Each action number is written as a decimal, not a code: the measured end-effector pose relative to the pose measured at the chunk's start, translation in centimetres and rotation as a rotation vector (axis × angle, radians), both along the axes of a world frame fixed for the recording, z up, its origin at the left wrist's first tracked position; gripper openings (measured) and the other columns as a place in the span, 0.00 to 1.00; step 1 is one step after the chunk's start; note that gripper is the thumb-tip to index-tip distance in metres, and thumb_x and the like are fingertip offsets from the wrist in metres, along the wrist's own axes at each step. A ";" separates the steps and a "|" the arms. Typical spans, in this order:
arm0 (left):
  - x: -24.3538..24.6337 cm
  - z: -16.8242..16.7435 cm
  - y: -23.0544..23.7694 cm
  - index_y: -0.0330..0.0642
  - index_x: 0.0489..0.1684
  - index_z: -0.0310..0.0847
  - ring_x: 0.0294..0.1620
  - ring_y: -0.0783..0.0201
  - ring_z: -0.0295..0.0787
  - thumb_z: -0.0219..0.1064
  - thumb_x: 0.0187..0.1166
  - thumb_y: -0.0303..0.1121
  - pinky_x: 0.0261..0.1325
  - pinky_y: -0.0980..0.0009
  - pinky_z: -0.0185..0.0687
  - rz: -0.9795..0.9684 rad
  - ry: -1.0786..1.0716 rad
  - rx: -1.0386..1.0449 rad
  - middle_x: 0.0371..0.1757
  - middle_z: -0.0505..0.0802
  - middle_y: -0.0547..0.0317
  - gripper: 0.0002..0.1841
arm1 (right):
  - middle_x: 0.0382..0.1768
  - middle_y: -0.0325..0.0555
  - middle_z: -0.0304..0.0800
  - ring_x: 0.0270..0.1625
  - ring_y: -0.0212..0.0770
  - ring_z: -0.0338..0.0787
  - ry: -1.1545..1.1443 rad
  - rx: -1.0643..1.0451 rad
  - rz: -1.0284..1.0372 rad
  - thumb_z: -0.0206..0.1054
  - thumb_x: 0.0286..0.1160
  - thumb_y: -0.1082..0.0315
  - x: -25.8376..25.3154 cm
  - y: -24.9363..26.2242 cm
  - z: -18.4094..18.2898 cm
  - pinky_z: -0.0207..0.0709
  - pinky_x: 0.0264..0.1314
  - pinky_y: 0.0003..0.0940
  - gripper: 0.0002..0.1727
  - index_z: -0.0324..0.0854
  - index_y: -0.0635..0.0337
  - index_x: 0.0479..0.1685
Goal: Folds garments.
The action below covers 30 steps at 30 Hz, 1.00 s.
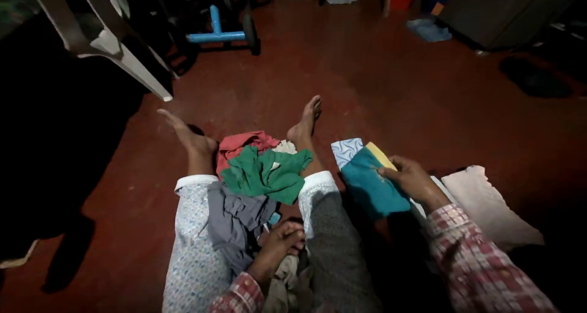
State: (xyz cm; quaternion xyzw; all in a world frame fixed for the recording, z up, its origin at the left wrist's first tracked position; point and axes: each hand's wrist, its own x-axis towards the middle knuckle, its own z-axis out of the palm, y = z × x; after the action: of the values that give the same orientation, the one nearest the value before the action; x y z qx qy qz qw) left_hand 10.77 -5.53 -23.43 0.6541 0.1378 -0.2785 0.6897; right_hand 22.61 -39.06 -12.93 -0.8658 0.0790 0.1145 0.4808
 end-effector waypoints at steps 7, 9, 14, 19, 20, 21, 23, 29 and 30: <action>-1.2 -4.1 1.3 0.32 0.58 0.82 0.49 0.62 0.91 0.66 0.82 0.28 0.56 0.64 0.88 -0.001 -0.005 0.030 0.51 0.92 0.51 0.12 | 0.42 0.49 0.89 0.39 0.35 0.90 -0.024 0.225 -0.127 0.67 0.82 0.70 8.3 -1.5 -4.8 0.87 0.46 0.34 0.13 0.79 0.66 0.59; -1.1 -4.2 1.4 0.34 0.58 0.83 0.50 0.64 0.89 0.66 0.82 0.29 0.56 0.65 0.86 -0.005 0.002 0.052 0.52 0.91 0.53 0.12 | 0.55 0.57 0.86 0.50 0.44 0.88 0.088 0.060 -0.096 0.66 0.84 0.65 9.3 -1.7 -7.1 0.83 0.56 0.42 0.21 0.75 0.65 0.72; -1.2 -4.5 1.6 0.32 0.57 0.83 0.50 0.66 0.89 0.67 0.81 0.28 0.58 0.66 0.87 -0.042 -0.022 0.097 0.52 0.91 0.53 0.12 | 0.71 0.67 0.80 0.72 0.61 0.82 0.185 -0.165 -0.119 0.62 0.87 0.57 9.3 -0.4 -13.6 0.72 0.76 0.58 0.30 0.67 0.65 0.82; -1.2 -4.8 1.6 0.33 0.57 0.84 0.52 0.68 0.88 0.67 0.81 0.28 0.59 0.67 0.85 -0.056 -0.031 0.086 0.52 0.91 0.55 0.12 | 0.68 0.71 0.82 0.73 0.67 0.81 0.188 -0.408 -0.156 0.63 0.86 0.55 8.9 1.1 -13.4 0.69 0.77 0.65 0.29 0.75 0.69 0.76; -1.1 -4.7 1.5 0.33 0.56 0.84 0.51 0.68 0.88 0.67 0.81 0.28 0.59 0.68 0.85 -0.054 -0.028 0.088 0.51 0.91 0.55 0.11 | 0.67 0.71 0.82 0.72 0.68 0.81 0.186 -0.424 -0.161 0.64 0.85 0.54 9.0 1.2 -13.4 0.69 0.77 0.65 0.29 0.76 0.69 0.74; -1.1 -4.5 1.4 0.33 0.56 0.84 0.51 0.69 0.88 0.67 0.80 0.27 0.58 0.68 0.85 -0.054 -0.033 0.091 0.51 0.91 0.55 0.11 | 0.66 0.71 0.82 0.71 0.68 0.81 0.191 -0.429 -0.158 0.65 0.84 0.55 9.2 1.1 -13.5 0.70 0.76 0.65 0.29 0.77 0.70 0.72; -1.1 -4.3 1.3 0.32 0.54 0.84 0.49 0.69 0.88 0.66 0.80 0.26 0.57 0.68 0.86 -0.055 -0.061 0.091 0.50 0.91 0.55 0.10 | 0.63 0.73 0.84 0.68 0.68 0.83 0.211 -0.422 -0.137 0.67 0.82 0.56 9.7 0.9 -14.0 0.72 0.73 0.66 0.27 0.80 0.73 0.67; -1.1 -4.9 1.4 0.33 0.54 0.84 0.44 0.68 0.89 0.65 0.81 0.26 0.53 0.68 0.88 -0.057 -0.041 0.049 0.46 0.91 0.56 0.09 | 0.63 0.70 0.84 0.69 0.63 0.84 0.360 -0.368 -0.064 0.70 0.81 0.56 10.9 0.3 -14.0 0.72 0.74 0.61 0.28 0.79 0.73 0.67; -1.1 -4.9 1.4 0.33 0.54 0.83 0.43 0.67 0.90 0.65 0.81 0.26 0.52 0.68 0.88 -0.056 -0.035 0.041 0.45 0.92 0.56 0.09 | 0.64 0.70 0.84 0.69 0.63 0.83 0.378 -0.362 -0.058 0.70 0.81 0.56 10.8 0.5 -13.8 0.71 0.75 0.60 0.27 0.79 0.73 0.67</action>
State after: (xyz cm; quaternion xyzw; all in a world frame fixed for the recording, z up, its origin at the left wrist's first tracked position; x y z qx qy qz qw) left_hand 9.69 -4.14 -28.38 0.6766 0.1131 -0.2834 0.6702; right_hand 33.44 -38.52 -26.77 -0.8983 0.2117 0.2443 0.2976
